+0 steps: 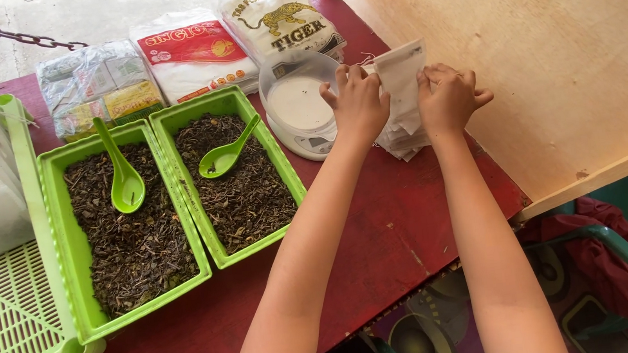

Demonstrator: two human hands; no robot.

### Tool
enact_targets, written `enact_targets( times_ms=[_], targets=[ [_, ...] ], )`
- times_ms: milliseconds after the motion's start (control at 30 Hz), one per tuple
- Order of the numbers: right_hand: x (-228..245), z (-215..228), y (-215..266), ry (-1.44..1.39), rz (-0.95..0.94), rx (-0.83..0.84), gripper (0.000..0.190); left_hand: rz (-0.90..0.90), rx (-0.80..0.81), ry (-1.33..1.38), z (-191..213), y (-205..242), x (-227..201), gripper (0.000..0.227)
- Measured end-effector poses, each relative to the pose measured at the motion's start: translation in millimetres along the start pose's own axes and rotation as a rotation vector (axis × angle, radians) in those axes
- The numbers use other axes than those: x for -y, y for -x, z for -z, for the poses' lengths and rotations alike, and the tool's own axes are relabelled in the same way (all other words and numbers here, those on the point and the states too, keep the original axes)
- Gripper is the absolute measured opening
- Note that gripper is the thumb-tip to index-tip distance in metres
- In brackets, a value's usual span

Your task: The person fills white tea bags with loose tea leaves using a green plastic scoop. They open the bags, scoop the leaves from green trays, and place the filled bags onto a digital scale before moving them to a green tray.

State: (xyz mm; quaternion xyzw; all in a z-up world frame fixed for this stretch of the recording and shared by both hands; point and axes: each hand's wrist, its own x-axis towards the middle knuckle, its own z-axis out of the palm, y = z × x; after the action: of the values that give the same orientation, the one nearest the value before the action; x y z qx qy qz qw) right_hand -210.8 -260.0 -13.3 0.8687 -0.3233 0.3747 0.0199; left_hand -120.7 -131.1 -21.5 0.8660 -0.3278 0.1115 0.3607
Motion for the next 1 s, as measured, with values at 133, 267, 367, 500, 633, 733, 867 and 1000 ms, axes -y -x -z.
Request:
enact_targets(
  times_ms=[133,267,367,500,633,733,867,1000],
  targets=[
    [-12.5,-17.2,1.3,0.005,-0.023,0.127,0.015,-0.004,0.018,0.013,-14.3,3.7,3.9,0.019],
    [-19.8,-29.0,-4.3,-0.071,-0.061,0.188,0.017,-0.033,0.019,-0.07,-20.6,8.8,4.2,0.019],
    [-20.9,-27.0,-5.4,-0.098,-0.075,0.223,0.013,-0.042,0.011,-0.135,-19.8,11.4,1.9,0.017],
    [-24.4,-25.7,-6.7,-0.117,-0.043,0.175,0.007,-0.015,-0.004,-0.157,-7.3,11.8,-2.5,0.02],
    [-22.6,-18.7,-13.2,-0.274,-0.092,0.16,0.008,-0.02,-0.037,-0.156,-9.6,8.5,2.9,0.023],
    [-12.7,-6.3,-16.2,-0.491,-0.109,0.181,0.009,0.004,-0.059,-0.162,-6.2,7.8,3.9,0.026],
    [25.4,33.3,-16.4,-0.722,0.017,0.191,0.008,0.071,-0.049,-0.08,7.7,6.8,0.6,0.036],
    [72.8,67.6,-13.3,-0.876,0.169,0.158,0.005,0.302,0.021,0.235,27.1,-3.6,5.1,0.05]
  ],
)
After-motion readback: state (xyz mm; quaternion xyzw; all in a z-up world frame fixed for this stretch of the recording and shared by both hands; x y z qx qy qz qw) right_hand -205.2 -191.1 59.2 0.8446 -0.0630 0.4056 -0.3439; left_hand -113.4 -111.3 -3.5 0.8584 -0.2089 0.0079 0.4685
